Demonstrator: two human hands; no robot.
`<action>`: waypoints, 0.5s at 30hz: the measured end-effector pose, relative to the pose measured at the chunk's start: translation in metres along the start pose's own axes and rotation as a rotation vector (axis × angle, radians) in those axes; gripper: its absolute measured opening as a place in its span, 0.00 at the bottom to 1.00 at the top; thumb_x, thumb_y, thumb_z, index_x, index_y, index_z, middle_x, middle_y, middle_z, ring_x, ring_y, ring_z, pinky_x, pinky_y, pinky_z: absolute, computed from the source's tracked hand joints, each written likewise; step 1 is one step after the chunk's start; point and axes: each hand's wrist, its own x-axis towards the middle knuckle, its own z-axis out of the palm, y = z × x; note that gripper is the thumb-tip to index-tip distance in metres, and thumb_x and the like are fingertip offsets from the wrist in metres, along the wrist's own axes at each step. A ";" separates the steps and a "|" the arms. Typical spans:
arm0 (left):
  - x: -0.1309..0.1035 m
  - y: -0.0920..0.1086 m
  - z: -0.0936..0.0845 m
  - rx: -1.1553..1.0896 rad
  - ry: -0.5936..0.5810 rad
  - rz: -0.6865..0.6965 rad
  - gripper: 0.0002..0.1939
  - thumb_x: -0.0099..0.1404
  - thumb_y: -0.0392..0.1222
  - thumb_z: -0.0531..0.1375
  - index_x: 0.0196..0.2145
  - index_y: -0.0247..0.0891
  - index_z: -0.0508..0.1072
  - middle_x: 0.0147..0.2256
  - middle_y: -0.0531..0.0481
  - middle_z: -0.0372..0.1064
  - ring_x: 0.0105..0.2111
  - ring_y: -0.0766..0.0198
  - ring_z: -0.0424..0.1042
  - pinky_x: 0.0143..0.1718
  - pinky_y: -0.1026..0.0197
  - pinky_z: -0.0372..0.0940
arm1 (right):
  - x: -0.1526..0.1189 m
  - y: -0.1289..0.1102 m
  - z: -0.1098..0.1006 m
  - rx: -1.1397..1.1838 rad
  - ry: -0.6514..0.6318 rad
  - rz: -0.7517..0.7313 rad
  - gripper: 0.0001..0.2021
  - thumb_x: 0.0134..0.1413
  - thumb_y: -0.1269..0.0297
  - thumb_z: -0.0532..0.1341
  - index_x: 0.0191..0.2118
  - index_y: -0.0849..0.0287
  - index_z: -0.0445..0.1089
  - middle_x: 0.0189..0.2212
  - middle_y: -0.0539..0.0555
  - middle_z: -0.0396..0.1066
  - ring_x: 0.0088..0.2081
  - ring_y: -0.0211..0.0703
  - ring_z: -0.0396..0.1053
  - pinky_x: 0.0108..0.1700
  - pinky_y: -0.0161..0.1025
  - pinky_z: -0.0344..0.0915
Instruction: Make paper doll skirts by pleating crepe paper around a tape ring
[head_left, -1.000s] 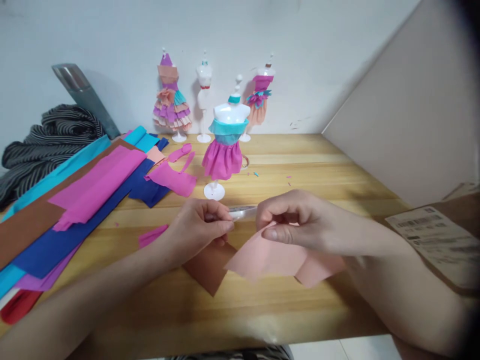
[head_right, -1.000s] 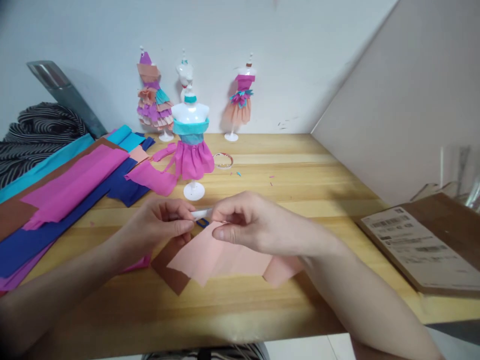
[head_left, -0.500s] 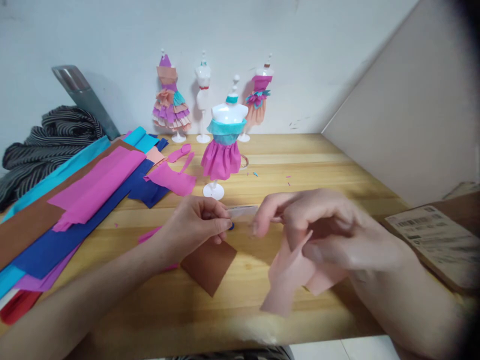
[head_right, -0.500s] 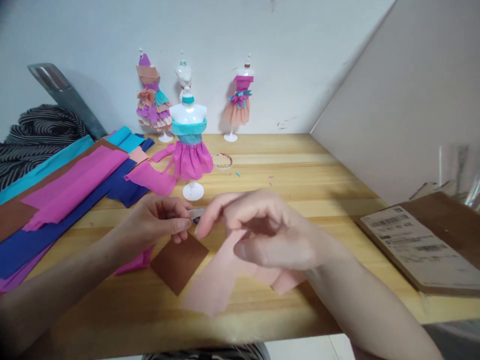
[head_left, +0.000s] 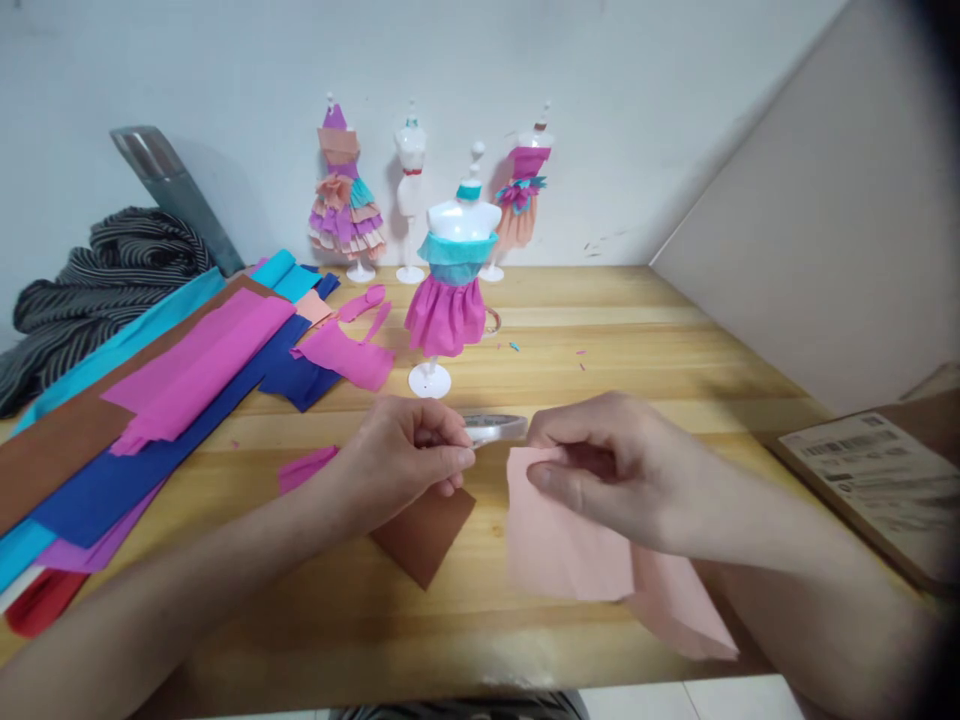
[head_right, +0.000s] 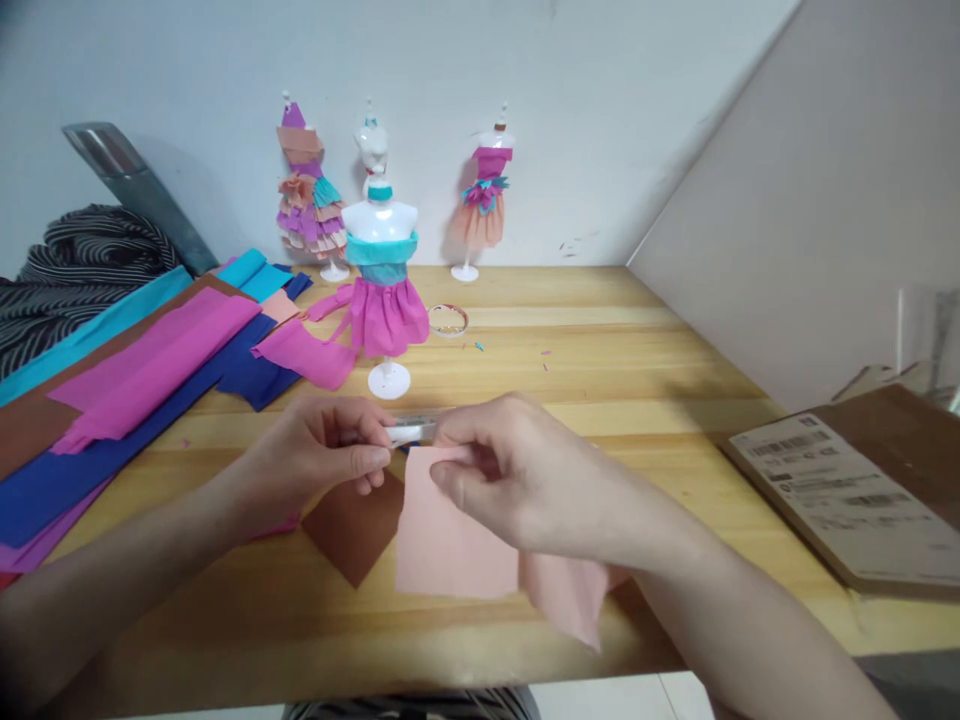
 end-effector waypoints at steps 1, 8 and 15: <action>0.000 -0.001 0.000 0.008 0.001 0.005 0.06 0.48 0.37 0.64 0.22 0.34 0.70 0.18 0.54 0.67 0.19 0.70 0.67 0.23 0.67 0.63 | 0.001 0.001 0.002 -0.034 0.005 -0.015 0.14 0.57 0.67 0.57 0.22 0.58 0.56 0.18 0.43 0.47 0.20 0.30 0.45 0.21 0.29 0.46; -0.001 -0.003 0.004 0.067 -0.029 0.018 0.04 0.51 0.36 0.61 0.23 0.36 0.68 0.16 0.55 0.65 0.18 0.70 0.67 0.22 0.68 0.63 | 0.006 0.004 0.006 -0.266 0.021 -0.049 0.16 0.61 0.63 0.55 0.21 0.60 0.59 0.16 0.44 0.52 0.19 0.30 0.49 0.22 0.31 0.47; -0.002 -0.006 0.001 0.078 -0.049 0.028 0.05 0.48 0.34 0.59 0.18 0.35 0.67 0.18 0.53 0.68 0.19 0.70 0.68 0.24 0.67 0.63 | 0.006 0.009 0.002 -0.302 -0.092 -0.066 0.11 0.60 0.66 0.55 0.26 0.60 0.66 0.18 0.46 0.60 0.20 0.32 0.56 0.25 0.31 0.51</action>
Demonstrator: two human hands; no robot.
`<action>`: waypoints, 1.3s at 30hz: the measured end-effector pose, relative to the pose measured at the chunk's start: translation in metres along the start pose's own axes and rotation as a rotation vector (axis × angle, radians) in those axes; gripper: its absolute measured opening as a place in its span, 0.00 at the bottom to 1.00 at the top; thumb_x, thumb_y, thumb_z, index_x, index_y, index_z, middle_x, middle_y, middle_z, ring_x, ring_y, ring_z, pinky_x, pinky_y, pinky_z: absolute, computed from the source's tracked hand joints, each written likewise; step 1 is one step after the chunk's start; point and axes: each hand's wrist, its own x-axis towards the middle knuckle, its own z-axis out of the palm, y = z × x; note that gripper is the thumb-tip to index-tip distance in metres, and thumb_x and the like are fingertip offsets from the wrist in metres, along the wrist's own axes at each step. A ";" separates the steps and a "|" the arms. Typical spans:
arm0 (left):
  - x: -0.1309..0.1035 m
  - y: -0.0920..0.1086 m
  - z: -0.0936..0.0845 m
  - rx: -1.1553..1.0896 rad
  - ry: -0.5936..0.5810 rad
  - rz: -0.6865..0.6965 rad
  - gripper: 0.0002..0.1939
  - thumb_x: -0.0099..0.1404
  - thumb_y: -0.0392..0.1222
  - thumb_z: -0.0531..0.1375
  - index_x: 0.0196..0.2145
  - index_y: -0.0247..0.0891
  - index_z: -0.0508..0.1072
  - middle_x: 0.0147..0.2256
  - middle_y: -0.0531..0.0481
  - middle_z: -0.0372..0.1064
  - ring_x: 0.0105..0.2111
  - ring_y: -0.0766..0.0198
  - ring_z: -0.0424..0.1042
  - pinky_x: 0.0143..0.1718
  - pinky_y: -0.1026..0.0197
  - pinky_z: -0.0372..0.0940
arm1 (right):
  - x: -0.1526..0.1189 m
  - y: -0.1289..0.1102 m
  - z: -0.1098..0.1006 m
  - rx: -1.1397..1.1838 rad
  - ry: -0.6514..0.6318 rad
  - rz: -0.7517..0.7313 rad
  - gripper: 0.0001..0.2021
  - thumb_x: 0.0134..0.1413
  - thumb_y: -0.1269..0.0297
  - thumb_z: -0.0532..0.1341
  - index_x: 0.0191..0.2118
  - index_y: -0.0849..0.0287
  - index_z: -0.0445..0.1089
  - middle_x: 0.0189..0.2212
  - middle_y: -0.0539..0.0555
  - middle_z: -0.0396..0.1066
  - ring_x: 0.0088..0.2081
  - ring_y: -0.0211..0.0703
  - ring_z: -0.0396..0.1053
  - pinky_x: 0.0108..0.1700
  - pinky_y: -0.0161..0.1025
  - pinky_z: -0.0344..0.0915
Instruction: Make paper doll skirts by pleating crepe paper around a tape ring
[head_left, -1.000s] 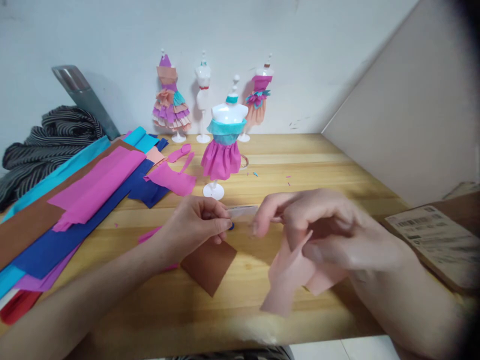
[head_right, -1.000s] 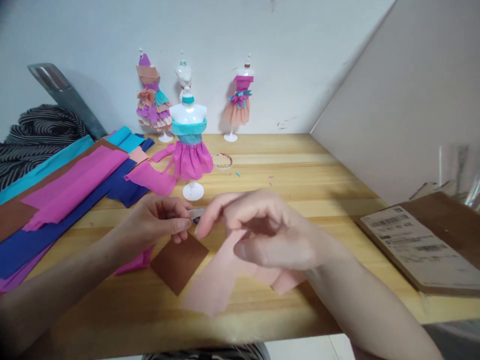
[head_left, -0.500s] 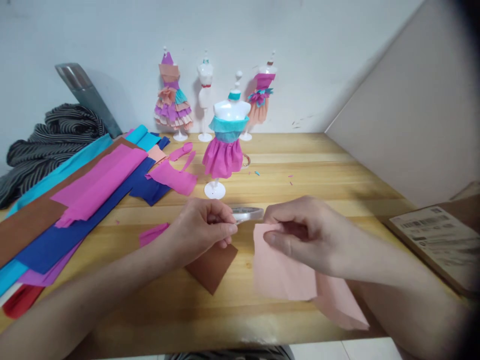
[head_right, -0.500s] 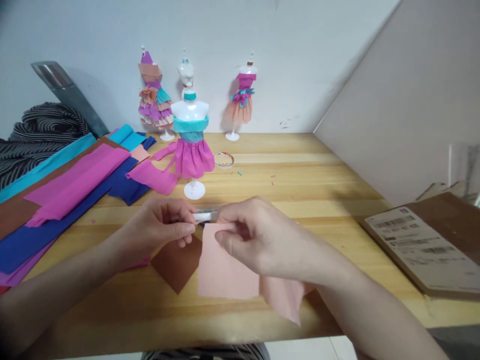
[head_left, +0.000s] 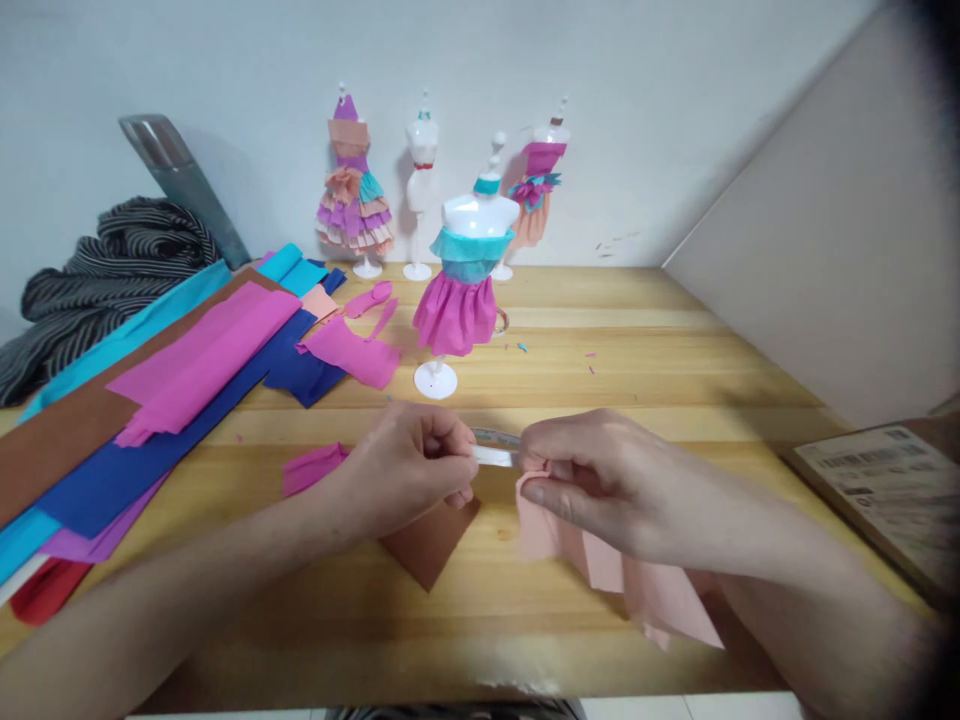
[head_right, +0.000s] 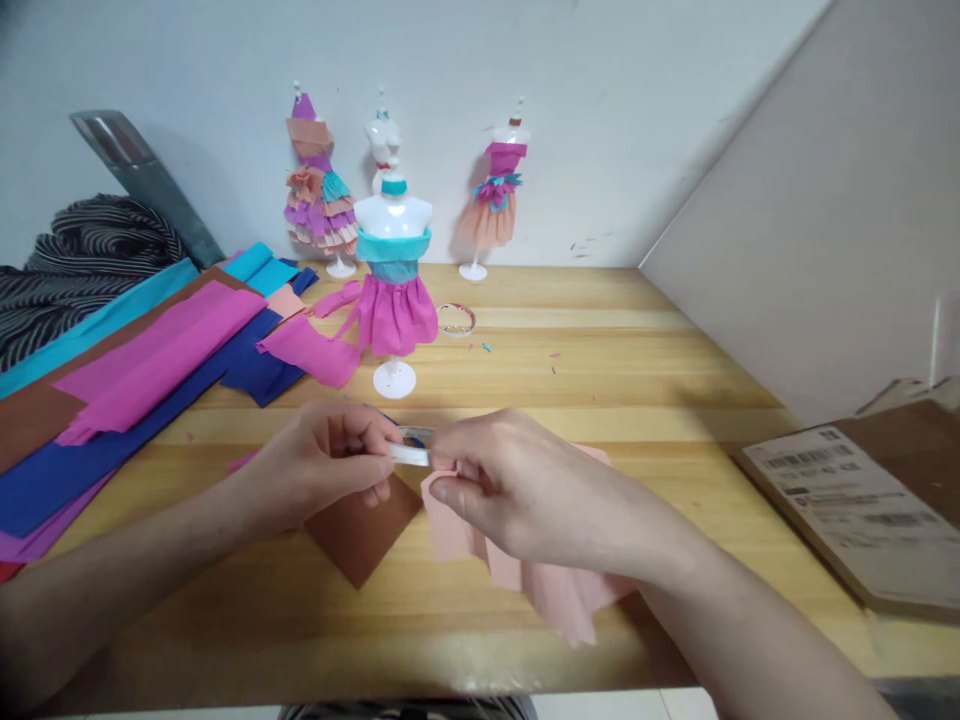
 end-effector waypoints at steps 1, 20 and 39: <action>0.000 0.001 0.000 -0.004 0.012 -0.001 0.06 0.48 0.34 0.59 0.17 0.35 0.66 0.18 0.52 0.68 0.19 0.70 0.68 0.24 0.67 0.63 | 0.000 0.000 0.000 0.002 0.000 0.006 0.11 0.59 0.66 0.55 0.26 0.60 0.66 0.19 0.47 0.61 0.20 0.32 0.56 0.24 0.31 0.52; 0.000 0.002 0.003 -0.138 0.121 -0.063 0.13 0.42 0.32 0.61 0.14 0.35 0.57 0.25 0.50 0.72 0.14 0.70 0.69 0.14 0.71 0.59 | -0.005 -0.011 0.000 -0.004 0.015 -0.041 0.11 0.59 0.70 0.54 0.26 0.60 0.68 0.18 0.47 0.63 0.19 0.32 0.59 0.22 0.30 0.52; 0.001 -0.002 0.009 -0.172 0.246 0.051 0.23 0.43 0.35 0.62 0.13 0.37 0.45 0.26 0.51 0.74 0.09 0.80 0.56 0.12 0.72 0.47 | -0.002 0.001 0.005 -0.024 0.133 -0.061 0.11 0.62 0.71 0.54 0.28 0.59 0.66 0.23 0.49 0.66 0.23 0.34 0.63 0.26 0.30 0.57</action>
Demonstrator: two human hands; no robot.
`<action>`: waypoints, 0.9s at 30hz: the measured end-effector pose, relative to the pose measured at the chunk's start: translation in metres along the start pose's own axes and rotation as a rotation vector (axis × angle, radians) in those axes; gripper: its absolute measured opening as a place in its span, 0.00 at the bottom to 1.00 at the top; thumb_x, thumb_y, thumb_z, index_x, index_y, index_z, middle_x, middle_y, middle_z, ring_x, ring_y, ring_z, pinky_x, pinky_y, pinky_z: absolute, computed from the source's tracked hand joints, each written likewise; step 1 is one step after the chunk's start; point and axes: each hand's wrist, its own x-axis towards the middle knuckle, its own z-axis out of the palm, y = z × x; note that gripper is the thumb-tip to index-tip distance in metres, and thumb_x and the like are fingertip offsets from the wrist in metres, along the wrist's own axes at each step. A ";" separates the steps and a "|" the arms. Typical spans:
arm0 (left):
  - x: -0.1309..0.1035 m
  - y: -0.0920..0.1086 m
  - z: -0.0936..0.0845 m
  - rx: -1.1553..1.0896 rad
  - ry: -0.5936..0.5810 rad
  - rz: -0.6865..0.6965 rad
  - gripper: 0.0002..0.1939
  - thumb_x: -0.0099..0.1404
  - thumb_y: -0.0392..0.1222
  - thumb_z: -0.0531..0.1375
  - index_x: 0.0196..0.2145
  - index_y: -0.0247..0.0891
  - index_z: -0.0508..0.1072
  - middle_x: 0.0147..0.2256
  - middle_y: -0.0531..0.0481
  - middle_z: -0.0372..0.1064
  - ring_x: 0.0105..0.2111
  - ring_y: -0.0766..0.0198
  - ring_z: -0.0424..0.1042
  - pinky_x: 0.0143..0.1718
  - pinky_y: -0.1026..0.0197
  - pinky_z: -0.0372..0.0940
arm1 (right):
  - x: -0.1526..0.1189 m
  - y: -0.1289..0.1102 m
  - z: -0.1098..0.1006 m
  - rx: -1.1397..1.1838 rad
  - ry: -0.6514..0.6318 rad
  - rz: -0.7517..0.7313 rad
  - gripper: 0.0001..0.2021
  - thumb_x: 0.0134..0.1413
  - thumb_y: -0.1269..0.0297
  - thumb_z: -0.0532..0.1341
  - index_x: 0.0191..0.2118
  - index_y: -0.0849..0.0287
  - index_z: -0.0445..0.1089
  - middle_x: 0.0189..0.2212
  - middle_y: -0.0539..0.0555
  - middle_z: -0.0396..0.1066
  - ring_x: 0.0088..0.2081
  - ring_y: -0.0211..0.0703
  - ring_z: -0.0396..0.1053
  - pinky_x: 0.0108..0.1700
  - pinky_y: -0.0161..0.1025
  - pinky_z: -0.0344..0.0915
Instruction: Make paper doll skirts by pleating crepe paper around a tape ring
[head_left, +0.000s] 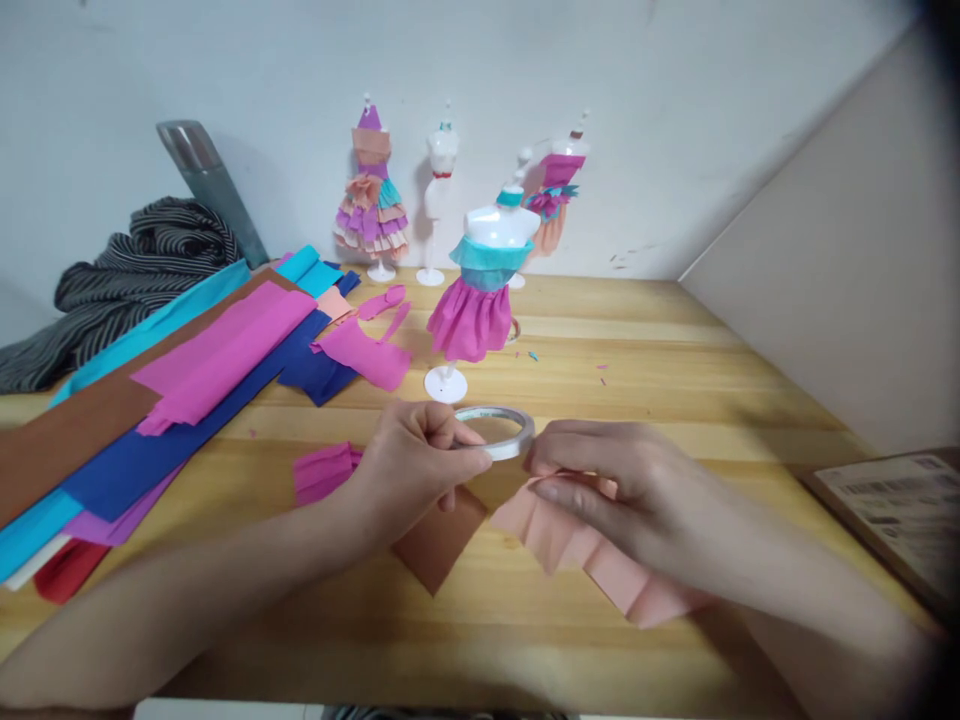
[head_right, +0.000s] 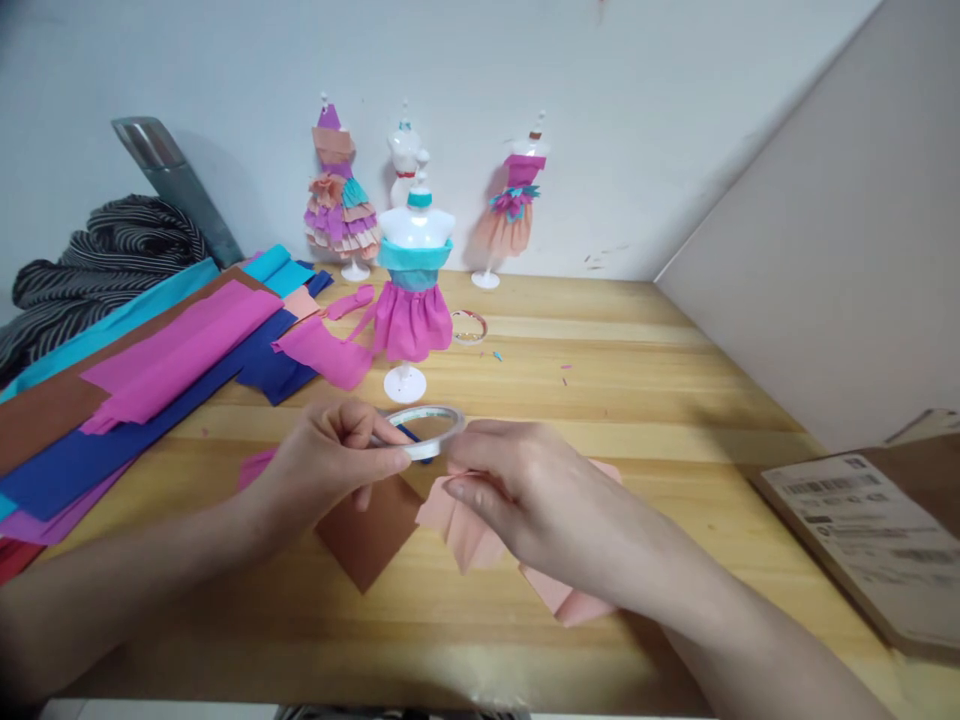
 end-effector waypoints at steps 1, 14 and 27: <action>-0.001 -0.001 0.000 0.012 -0.018 0.004 0.23 0.44 0.35 0.61 0.13 0.37 0.45 0.25 0.51 0.74 0.10 0.81 0.55 0.12 0.72 0.46 | -0.002 -0.001 -0.001 -0.009 -0.013 0.025 0.11 0.62 0.70 0.55 0.28 0.59 0.66 0.22 0.48 0.66 0.22 0.33 0.61 0.25 0.30 0.56; -0.007 -0.003 0.002 0.342 -0.028 0.241 0.22 0.50 0.34 0.58 0.15 0.38 0.45 0.15 0.56 0.55 0.23 0.69 0.63 0.23 0.67 0.53 | -0.003 -0.004 -0.004 0.183 -0.169 -0.075 0.10 0.60 0.68 0.58 0.27 0.59 0.69 0.37 0.57 0.69 0.45 0.46 0.68 0.43 0.38 0.65; 0.018 0.007 -0.026 0.262 -0.426 -0.065 0.14 0.47 0.43 0.68 0.28 0.36 0.67 0.20 0.57 0.66 0.15 0.72 0.62 0.15 0.70 0.53 | 0.003 0.019 -0.006 0.542 -0.199 -0.035 0.11 0.56 0.61 0.63 0.27 0.62 0.71 0.35 0.58 0.69 0.42 0.45 0.67 0.41 0.38 0.65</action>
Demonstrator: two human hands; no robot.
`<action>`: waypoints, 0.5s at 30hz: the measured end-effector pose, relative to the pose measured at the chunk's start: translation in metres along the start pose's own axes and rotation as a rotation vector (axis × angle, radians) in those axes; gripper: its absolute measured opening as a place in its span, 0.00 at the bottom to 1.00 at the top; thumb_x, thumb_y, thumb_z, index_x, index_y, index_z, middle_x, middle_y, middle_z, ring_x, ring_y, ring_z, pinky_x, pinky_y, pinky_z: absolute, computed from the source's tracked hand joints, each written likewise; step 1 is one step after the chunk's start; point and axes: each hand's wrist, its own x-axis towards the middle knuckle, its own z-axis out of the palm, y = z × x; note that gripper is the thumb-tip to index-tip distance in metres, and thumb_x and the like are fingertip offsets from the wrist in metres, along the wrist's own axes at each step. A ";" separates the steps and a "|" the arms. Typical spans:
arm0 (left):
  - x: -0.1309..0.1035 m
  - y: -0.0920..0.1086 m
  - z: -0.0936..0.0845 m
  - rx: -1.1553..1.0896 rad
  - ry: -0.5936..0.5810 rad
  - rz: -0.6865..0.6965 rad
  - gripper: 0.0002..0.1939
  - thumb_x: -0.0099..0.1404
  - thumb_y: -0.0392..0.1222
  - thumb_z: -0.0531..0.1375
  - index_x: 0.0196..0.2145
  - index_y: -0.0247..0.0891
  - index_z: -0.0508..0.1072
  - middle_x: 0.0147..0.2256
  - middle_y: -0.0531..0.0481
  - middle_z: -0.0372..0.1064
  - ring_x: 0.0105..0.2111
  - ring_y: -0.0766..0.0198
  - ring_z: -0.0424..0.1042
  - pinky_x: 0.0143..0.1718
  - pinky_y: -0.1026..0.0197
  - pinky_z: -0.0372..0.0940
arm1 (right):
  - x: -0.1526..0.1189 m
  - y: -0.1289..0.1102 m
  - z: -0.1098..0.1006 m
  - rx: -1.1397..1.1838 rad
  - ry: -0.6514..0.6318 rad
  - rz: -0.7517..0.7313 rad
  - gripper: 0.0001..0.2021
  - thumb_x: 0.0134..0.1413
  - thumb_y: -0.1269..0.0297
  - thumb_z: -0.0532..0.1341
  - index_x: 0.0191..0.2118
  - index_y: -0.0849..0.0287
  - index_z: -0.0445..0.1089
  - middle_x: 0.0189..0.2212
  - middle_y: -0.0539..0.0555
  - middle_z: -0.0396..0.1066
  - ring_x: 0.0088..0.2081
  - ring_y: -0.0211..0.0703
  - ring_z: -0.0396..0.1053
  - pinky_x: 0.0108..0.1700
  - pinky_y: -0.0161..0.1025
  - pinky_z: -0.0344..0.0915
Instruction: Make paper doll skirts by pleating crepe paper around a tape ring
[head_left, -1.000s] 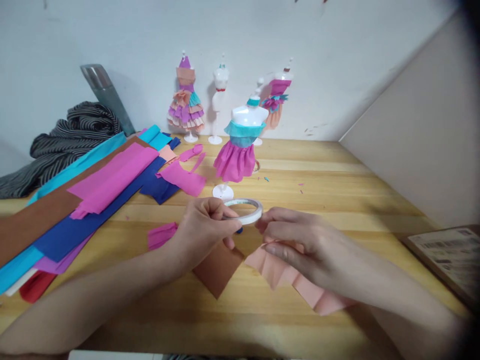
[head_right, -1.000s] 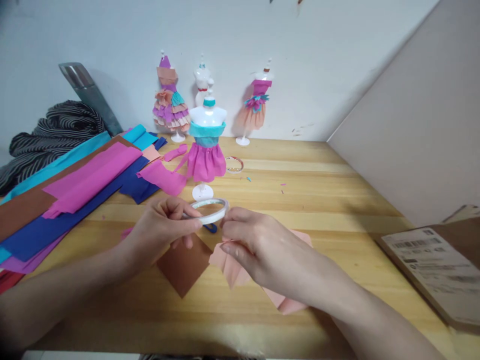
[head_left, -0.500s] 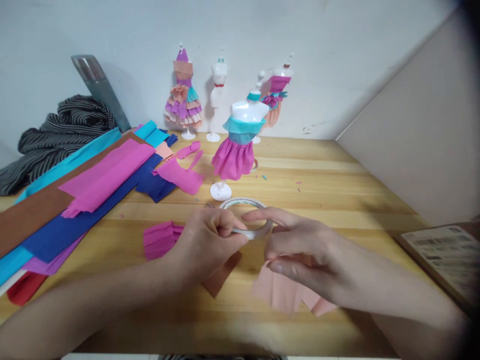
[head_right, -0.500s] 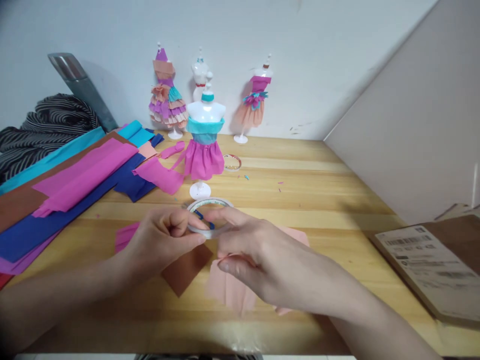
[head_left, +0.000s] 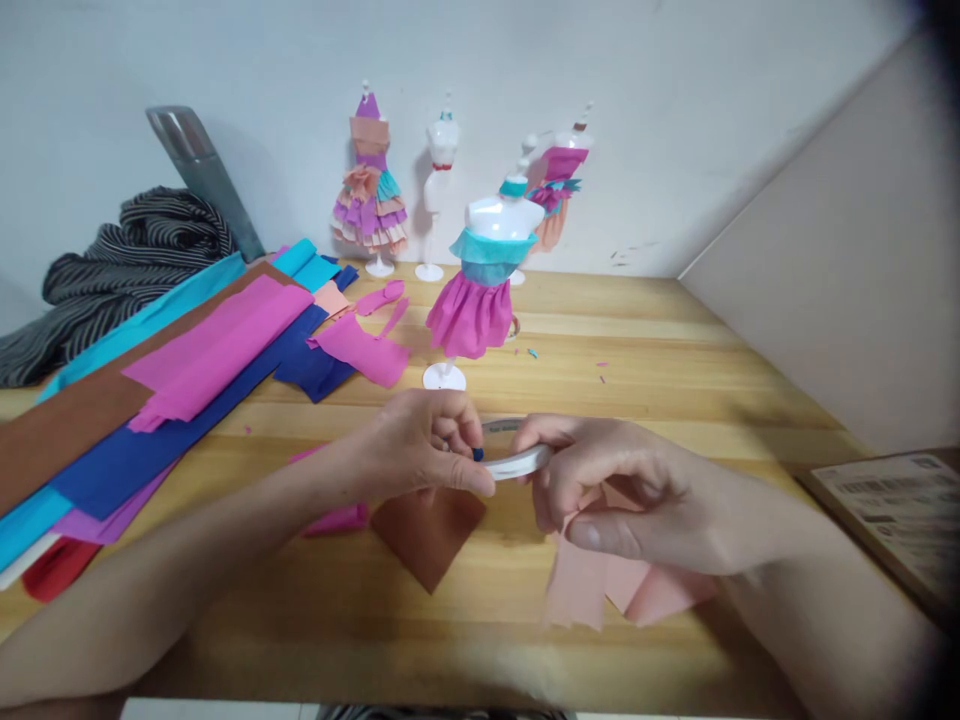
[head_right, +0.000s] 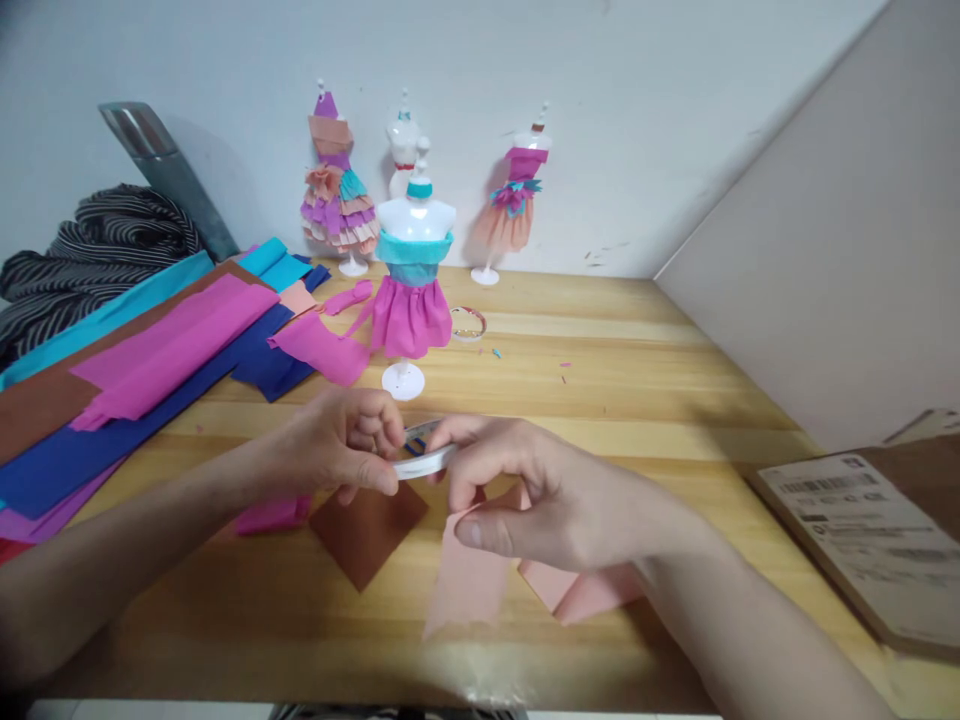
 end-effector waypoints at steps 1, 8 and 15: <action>0.000 0.001 -0.001 0.019 -0.067 -0.016 0.13 0.50 0.44 0.66 0.30 0.36 0.70 0.19 0.58 0.65 0.15 0.71 0.62 0.15 0.69 0.54 | 0.000 0.002 -0.001 0.026 0.005 -0.014 0.13 0.57 0.59 0.63 0.27 0.63 0.72 0.35 0.59 0.69 0.43 0.45 0.67 0.41 0.38 0.65; 0.000 -0.003 -0.002 0.351 0.083 0.124 0.13 0.63 0.44 0.56 0.27 0.34 0.74 0.17 0.57 0.61 0.19 0.71 0.59 0.22 0.67 0.49 | 0.002 -0.005 -0.003 -0.096 -0.020 0.003 0.12 0.59 0.60 0.61 0.28 0.60 0.73 0.30 0.58 0.73 0.51 0.50 0.68 0.44 0.38 0.65; -0.005 -0.002 0.004 0.619 0.214 0.264 0.11 0.63 0.41 0.59 0.25 0.36 0.75 0.26 0.51 0.69 0.34 0.62 0.65 0.34 0.63 0.55 | -0.006 -0.022 0.000 -0.178 0.086 0.036 0.14 0.61 0.57 0.58 0.27 0.59 0.67 0.23 0.50 0.64 0.27 0.38 0.65 0.28 0.32 0.62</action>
